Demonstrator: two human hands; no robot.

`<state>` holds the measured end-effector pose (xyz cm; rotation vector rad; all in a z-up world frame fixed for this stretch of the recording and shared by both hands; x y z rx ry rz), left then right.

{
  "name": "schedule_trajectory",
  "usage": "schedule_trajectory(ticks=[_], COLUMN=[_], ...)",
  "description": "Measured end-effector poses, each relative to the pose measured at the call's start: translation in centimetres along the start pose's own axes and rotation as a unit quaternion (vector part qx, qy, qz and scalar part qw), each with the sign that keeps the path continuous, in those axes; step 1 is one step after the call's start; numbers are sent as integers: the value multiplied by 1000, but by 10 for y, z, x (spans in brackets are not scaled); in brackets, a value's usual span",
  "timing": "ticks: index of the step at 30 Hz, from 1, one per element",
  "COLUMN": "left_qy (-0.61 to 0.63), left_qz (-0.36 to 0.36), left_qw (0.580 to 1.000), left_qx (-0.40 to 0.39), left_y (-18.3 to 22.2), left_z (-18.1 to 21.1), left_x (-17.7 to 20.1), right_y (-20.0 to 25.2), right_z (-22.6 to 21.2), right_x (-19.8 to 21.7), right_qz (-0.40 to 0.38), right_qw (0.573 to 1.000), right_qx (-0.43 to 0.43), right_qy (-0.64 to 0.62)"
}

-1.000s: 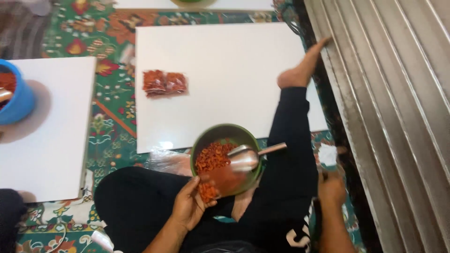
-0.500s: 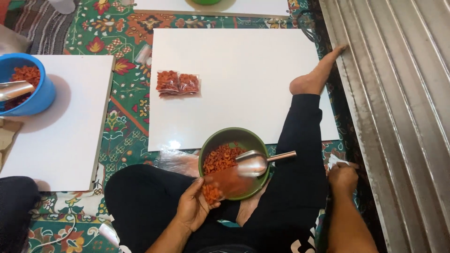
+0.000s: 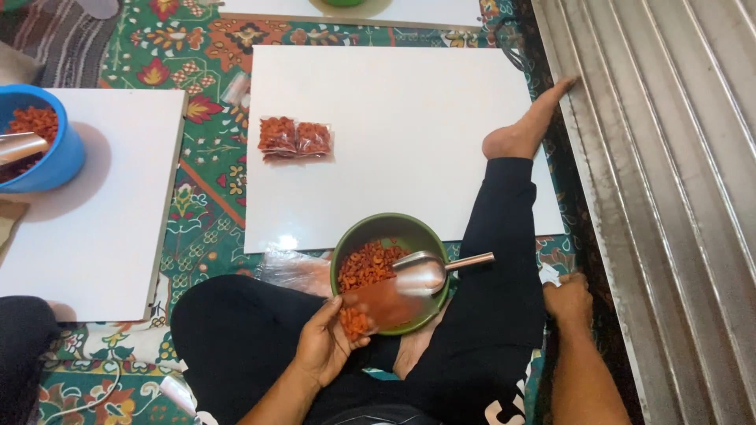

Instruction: Packaging small orange snacks into plastic bags using a metal scoop and a bowl.

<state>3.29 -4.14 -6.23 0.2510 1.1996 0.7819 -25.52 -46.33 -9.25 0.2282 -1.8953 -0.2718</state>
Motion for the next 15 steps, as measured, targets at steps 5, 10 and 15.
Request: schedule_trajectory(ticks=[5,10,15], left_qy=[15,20,54], left_qz=[-6,7,-26], left_qw=[1000,1000,998], left_qx=[1,7,9], left_y=[-1,-3,-4], left_z=[-2,-1,-1], left_x=[5,4,2], right_y=[-22,-10,-37], right_z=[18,11,26], right_x=[-19,-12,-22], right_qz=[26,36,-45], right_qw=[999,999,996], right_qx=[18,18,5], right_qy=[14,11,72])
Point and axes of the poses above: each hand's wrist, its own y-axis away from the middle knuckle, its own x-axis out of the back of the hand, z = x × y, the point moved 6 cm from there along -y, towards the middle knuckle, and after that the axes turned 6 degrees about -y, right-handed, at the moved point
